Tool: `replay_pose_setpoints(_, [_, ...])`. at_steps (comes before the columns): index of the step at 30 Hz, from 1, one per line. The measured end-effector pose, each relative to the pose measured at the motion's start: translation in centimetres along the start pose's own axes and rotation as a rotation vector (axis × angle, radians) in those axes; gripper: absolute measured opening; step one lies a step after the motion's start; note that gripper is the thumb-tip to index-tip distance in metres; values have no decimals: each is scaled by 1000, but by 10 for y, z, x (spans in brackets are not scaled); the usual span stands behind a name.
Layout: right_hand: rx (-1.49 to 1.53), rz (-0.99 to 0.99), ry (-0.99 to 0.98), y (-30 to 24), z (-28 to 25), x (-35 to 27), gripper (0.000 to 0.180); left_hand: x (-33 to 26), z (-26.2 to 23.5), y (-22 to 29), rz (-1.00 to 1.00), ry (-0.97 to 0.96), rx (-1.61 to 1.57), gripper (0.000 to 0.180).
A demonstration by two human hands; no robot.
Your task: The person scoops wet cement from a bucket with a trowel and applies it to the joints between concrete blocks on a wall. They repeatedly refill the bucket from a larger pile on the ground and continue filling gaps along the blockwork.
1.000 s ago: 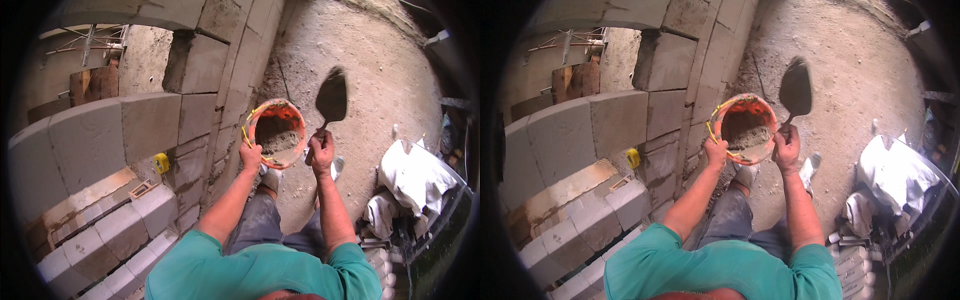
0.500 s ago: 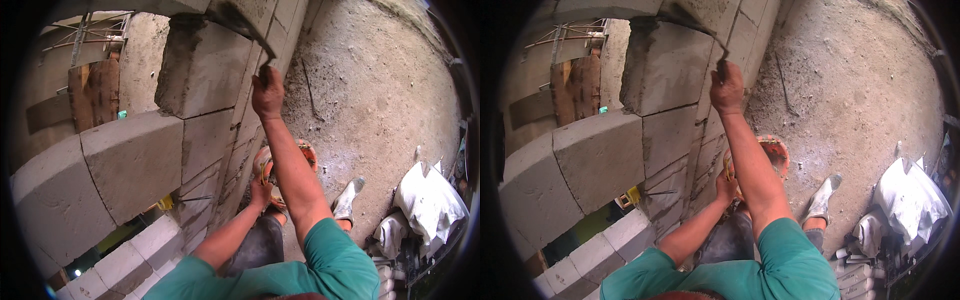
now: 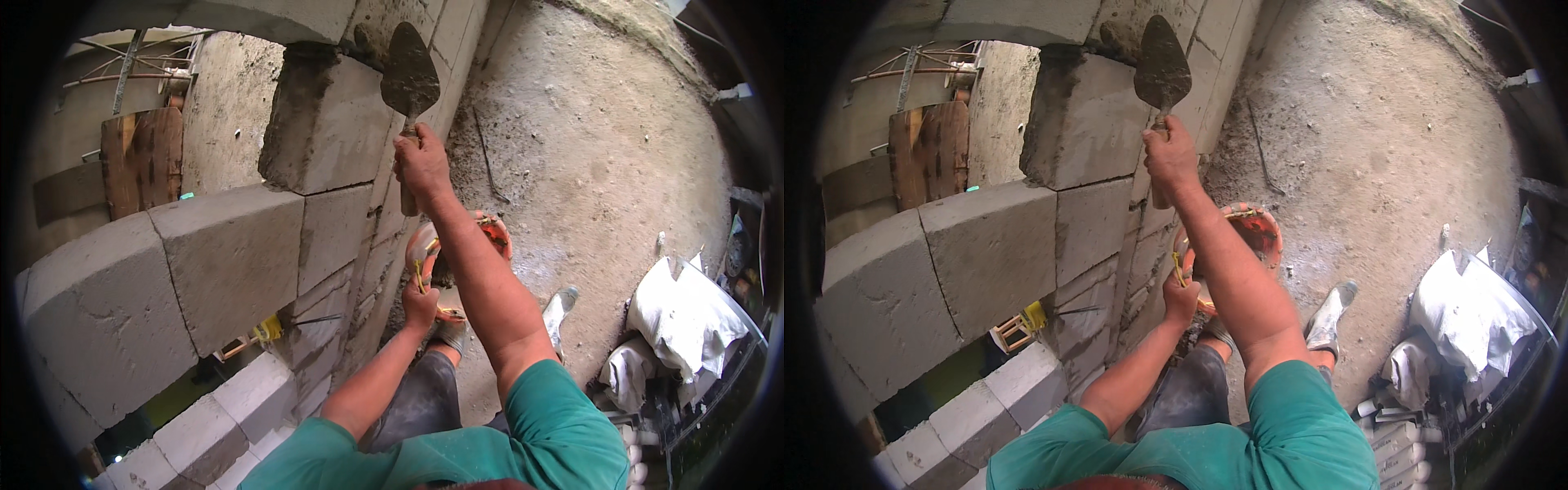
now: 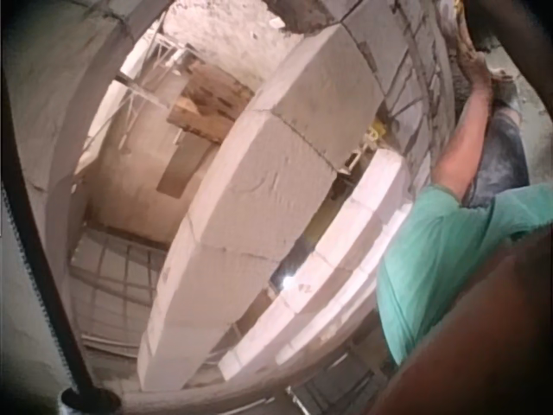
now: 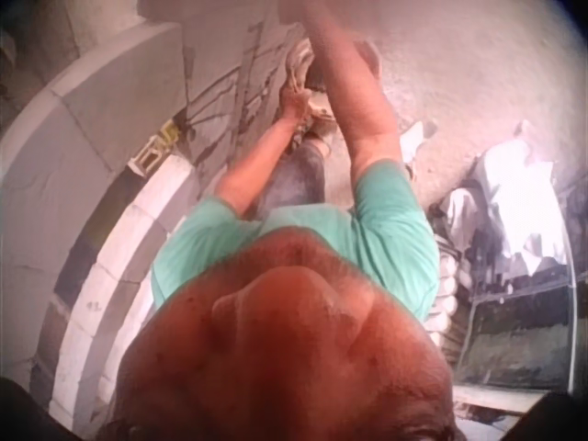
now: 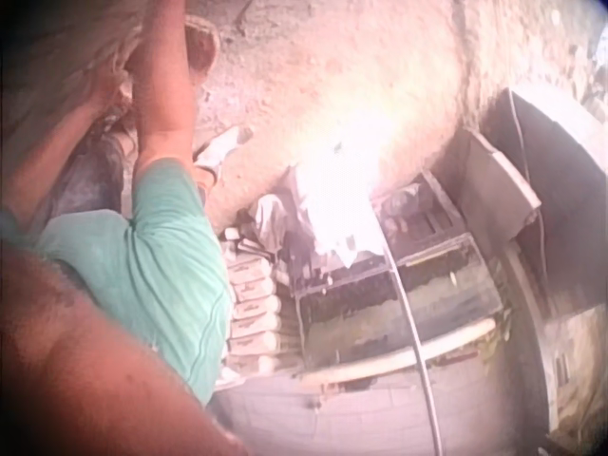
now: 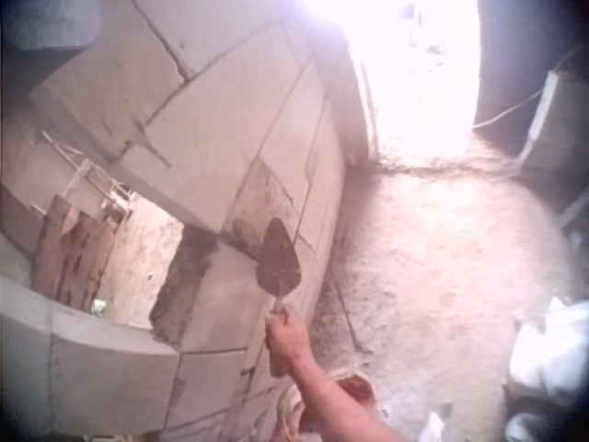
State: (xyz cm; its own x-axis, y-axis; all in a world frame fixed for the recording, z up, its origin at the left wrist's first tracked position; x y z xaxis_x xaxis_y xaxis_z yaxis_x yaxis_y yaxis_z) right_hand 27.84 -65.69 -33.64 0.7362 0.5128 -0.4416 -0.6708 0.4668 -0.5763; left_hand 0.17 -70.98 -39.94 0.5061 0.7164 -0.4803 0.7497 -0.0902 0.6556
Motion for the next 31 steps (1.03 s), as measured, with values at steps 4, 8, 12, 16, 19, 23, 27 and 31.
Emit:
replay_pose_setpoints(4, [-42, 9, -33, -13, 19, -31, 11, -5, 10, 6, 2, 1, -239, 36])
replay_pose_setpoints(8, [5, 78, -110, -24, 24, -57, 12, -8, 14, -15, -13, -28, -214, 32])
replay_pose_setpoints(12, [53, 123, -186, -30, 15, -72, 17, -12, 19, -23, 31, -12, -222, 24])
replay_pose_setpoints(16, [-3, -62, -136, -24, -20, -79, 24, -17, 9, -18, 35, -74, 147, 33])
replay_pose_setpoints(19, [-14, -344, 23, -20, -50, -76, 25, -18, 8, -27, -3, -77, 178, 30])
replay_pose_setpoints(23, [-73, -620, 260, -22, -66, -73, 27, -19, 5, -38, 9, -89, 200, 15])
replay_pose_setpoints(27, [16, -767, 376, 9, -60, -45, 26, -19, 5, -35, -43, -77, 181, 25])
replay_pose_setpoints(31, [-602, -790, 220, 63, -44, 5, 25, -8, 4, -42, -64, -115, 167, 38])
Point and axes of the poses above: each hand's wrist, its own x-axis towards the middle knuckle, its own z-axis out of the palm, y = z × x, the point moved 2 cm from there along x, towards the middle knuckle, and after that the axes turned 12 degrees about x, right-handed, at the moved point
